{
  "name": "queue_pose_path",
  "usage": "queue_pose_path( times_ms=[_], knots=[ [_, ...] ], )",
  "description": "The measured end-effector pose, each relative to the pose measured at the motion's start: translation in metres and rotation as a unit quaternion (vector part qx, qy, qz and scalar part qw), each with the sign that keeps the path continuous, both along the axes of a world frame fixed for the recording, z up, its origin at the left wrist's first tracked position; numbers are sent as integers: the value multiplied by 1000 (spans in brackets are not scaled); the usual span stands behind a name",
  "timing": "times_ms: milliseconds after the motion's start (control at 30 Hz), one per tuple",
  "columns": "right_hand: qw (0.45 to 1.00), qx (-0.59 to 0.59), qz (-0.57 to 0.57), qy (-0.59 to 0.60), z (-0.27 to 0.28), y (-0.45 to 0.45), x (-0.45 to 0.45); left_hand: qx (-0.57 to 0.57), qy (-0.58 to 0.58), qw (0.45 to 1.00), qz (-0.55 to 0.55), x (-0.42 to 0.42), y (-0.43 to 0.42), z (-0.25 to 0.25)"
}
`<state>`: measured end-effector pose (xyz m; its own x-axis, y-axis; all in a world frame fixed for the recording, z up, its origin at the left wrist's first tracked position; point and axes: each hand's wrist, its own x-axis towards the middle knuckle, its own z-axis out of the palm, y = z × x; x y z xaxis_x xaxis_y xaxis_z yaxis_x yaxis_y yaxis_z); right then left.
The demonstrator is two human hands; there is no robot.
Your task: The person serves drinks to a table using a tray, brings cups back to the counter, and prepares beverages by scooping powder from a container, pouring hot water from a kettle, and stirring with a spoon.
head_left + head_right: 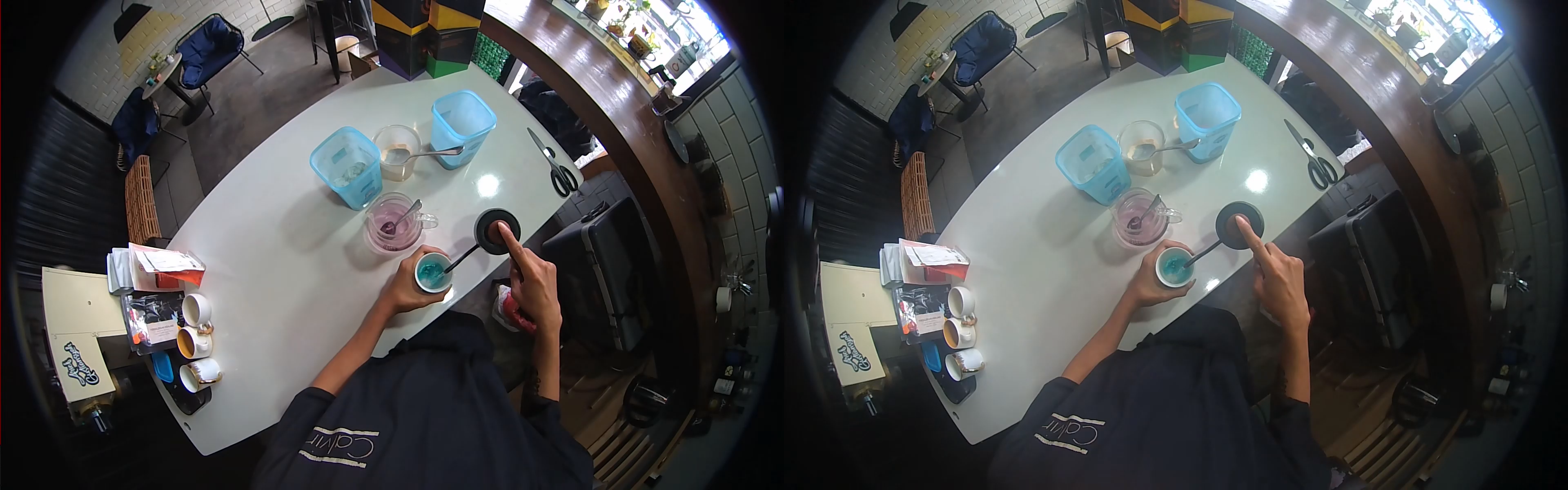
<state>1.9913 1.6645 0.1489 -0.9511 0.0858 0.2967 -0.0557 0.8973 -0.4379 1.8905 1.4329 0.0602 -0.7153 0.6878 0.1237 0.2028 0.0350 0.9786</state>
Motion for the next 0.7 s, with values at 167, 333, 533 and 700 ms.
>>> queue_pose_path(
  times_ms=[167,333,533,700],
  knots=[
    [1000,10,-7,6,1,3,1,8,-14,1000,-3,0,0,-1],
    [1000,16,-12,8,4,3,1,2,-16,1000,-6,0,0,0],
    [1000,11,-6,16,5,2,0,-1,-20,1000,-1,0,0,0],
    [1000,12,-11,22,8,1,-2,4,-11,1000,-2,0,0,0]
  ],
)
